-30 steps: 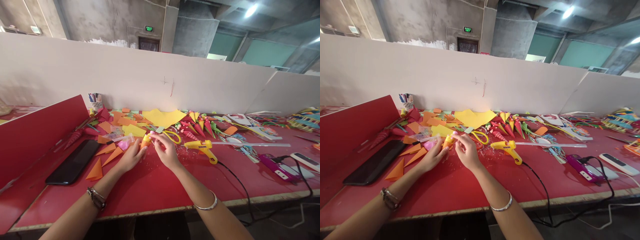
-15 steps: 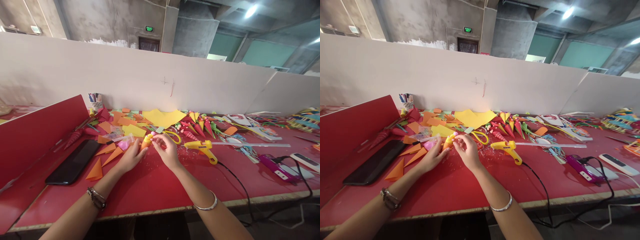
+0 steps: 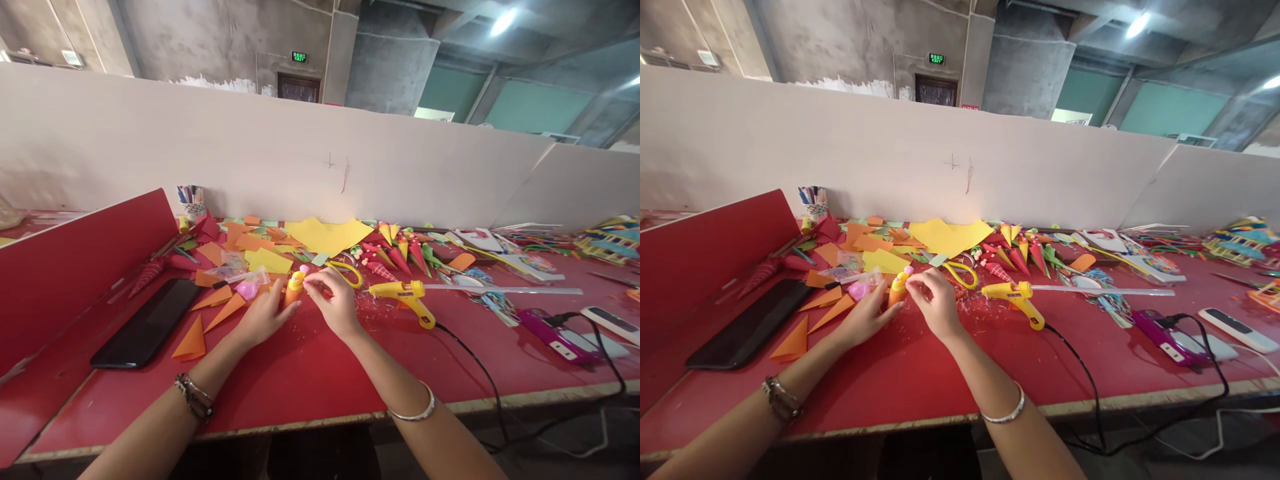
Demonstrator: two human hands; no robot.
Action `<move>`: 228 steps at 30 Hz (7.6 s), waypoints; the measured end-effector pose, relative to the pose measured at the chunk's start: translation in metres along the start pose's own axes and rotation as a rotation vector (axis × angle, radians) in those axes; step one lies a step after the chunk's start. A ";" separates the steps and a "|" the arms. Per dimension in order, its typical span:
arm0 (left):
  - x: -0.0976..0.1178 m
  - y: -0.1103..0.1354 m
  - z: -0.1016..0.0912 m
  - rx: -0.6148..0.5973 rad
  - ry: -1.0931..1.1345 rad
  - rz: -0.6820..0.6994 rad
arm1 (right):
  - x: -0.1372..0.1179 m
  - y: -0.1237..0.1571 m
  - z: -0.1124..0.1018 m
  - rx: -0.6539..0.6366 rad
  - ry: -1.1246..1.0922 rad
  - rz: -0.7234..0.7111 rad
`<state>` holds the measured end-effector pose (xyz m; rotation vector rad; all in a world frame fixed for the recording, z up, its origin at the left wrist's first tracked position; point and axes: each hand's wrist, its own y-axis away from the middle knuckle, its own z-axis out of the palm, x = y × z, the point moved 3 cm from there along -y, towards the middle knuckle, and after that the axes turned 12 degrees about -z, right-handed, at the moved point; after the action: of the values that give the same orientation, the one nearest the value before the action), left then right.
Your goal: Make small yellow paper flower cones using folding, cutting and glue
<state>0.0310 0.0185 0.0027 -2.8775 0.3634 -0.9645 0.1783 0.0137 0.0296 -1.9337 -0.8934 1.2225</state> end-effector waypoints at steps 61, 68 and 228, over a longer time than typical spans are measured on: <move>-0.002 -0.001 0.001 0.006 0.092 -0.015 | 0.005 0.002 0.005 -0.023 -0.075 0.079; -0.003 -0.001 0.002 0.018 0.071 -0.020 | 0.006 0.002 0.006 -0.041 -0.071 0.072; 0.005 0.007 0.010 -0.650 0.505 0.001 | 0.013 0.011 0.022 -0.325 -0.757 0.462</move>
<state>0.0399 0.0109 -0.0034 -3.1031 0.8533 -1.8743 0.1642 0.0222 0.0071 -2.0010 -1.0877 2.2948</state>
